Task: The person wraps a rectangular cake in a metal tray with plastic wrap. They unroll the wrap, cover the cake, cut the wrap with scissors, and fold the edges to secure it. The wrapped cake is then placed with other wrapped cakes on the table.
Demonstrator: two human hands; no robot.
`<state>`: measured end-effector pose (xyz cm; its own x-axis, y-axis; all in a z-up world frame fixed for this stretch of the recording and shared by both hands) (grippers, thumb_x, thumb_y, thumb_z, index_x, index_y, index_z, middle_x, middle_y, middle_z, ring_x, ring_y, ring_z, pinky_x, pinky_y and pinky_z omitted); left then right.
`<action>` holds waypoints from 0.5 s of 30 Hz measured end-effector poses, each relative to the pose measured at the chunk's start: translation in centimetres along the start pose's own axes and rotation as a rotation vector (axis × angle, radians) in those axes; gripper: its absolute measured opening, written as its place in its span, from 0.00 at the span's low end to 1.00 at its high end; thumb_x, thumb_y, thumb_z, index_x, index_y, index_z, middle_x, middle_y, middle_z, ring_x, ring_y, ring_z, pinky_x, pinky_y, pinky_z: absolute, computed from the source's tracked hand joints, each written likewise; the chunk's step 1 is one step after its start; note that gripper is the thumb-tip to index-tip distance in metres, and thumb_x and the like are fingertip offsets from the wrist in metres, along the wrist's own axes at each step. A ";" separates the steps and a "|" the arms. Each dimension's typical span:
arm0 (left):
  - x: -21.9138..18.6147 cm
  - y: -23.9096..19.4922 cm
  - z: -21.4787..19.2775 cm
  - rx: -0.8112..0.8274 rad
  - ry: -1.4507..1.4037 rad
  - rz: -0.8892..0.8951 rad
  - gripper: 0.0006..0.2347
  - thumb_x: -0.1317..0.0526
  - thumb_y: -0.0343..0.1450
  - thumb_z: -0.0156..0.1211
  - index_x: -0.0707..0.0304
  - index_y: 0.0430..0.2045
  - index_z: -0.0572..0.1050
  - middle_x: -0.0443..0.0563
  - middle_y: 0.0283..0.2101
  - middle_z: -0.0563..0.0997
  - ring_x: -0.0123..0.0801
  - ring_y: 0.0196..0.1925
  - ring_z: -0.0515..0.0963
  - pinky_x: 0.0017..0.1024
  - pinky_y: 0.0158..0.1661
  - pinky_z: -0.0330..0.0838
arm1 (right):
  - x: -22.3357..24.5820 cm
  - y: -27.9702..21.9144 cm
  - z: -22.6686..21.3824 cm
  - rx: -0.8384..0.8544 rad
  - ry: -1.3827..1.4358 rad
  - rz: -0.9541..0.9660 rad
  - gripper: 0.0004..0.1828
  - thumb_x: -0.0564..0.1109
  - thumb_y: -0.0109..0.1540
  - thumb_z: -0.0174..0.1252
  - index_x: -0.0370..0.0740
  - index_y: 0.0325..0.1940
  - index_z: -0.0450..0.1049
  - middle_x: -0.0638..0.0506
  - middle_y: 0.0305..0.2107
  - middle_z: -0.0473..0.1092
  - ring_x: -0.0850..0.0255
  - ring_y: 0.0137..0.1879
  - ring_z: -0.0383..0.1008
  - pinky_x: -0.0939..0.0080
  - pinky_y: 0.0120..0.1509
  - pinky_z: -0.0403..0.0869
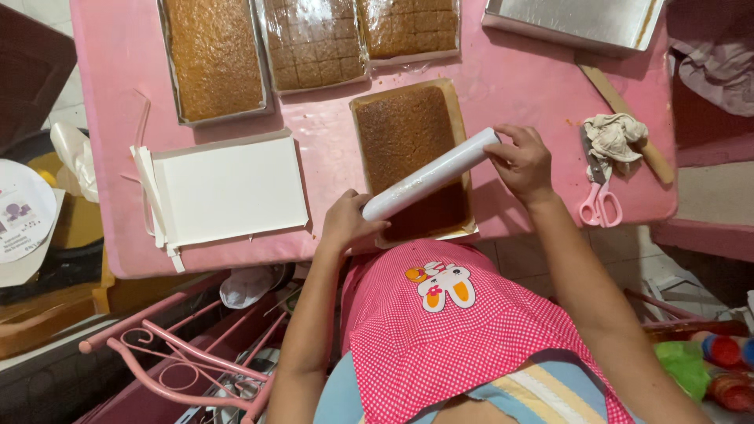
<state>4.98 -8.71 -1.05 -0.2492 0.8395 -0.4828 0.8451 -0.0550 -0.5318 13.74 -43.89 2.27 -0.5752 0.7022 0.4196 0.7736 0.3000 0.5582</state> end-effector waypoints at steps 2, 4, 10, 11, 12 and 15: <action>-0.3 -0.2 -0.3 0.014 -0.001 0.016 0.28 0.42 0.54 0.74 0.43 0.49 0.79 0.51 0.47 0.77 0.51 0.54 0.80 0.46 0.52 0.76 | 0.2 -0.1 0.3 -0.013 -0.056 -0.053 0.02 0.46 0.66 0.67 0.50 0.37 0.82 0.51 0.47 0.76 0.51 0.52 0.77 0.55 0.57 0.76; -0.4 -0.1 -0.4 0.005 0.004 0.010 0.28 0.42 0.54 0.73 0.43 0.49 0.79 0.51 0.47 0.77 0.51 0.54 0.80 0.46 0.52 0.77 | 0.1 0.0 0.9 -0.006 -0.093 -0.074 0.06 0.47 0.67 0.64 0.48 0.36 0.79 0.51 0.48 0.76 0.51 0.54 0.76 0.54 0.59 0.75; 0.1 -0.5 0.1 0.011 0.030 -0.017 0.29 0.41 0.54 0.72 0.43 0.50 0.79 0.49 0.47 0.77 0.48 0.55 0.80 0.44 0.53 0.77 | 0.5 -0.5 1.6 0.061 -0.041 -0.054 0.14 0.51 0.74 0.49 0.43 0.38 0.69 0.49 0.49 0.72 0.47 0.55 0.74 0.50 0.60 0.75; 0.2 -0.4 0.2 0.008 0.034 -0.019 0.29 0.41 0.55 0.72 0.42 0.50 0.79 0.48 0.47 0.77 0.47 0.55 0.80 0.44 0.53 0.77 | 0.7 -0.3 1.5 0.075 0.021 -0.046 0.13 0.50 0.74 0.46 0.42 0.39 0.67 0.46 0.49 0.71 0.45 0.53 0.74 0.48 0.59 0.74; 0.3 -0.4 0.3 0.007 0.034 -0.019 0.29 0.41 0.55 0.72 0.42 0.50 0.79 0.48 0.47 0.77 0.47 0.55 0.80 0.44 0.53 0.77 | 0.8 -0.2 1.4 0.075 0.020 -0.048 0.13 0.50 0.74 0.46 0.42 0.39 0.67 0.46 0.49 0.71 0.45 0.53 0.74 0.48 0.59 0.74; 0.6 -0.5 0.5 -0.007 0.016 -0.010 0.28 0.41 0.55 0.72 0.41 0.49 0.79 0.47 0.46 0.76 0.46 0.54 0.80 0.43 0.52 0.77 | 1.2 -0.2 1.1 0.075 0.084 -0.023 0.13 0.48 0.74 0.45 0.40 0.40 0.65 0.43 0.49 0.70 0.42 0.54 0.73 0.46 0.59 0.73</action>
<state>4.21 -8.46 -1.42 -0.2501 0.8487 -0.4660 0.8459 -0.0426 -0.5316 13.22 -42.37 1.85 -0.6109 0.6393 0.4671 0.7757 0.3649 0.5149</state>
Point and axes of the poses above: each hand's wrist, its own y-axis towards the middle knuckle, its own z-axis out of the palm, x = y × z, the point moved 5 cm from there along y, towards the middle knuckle
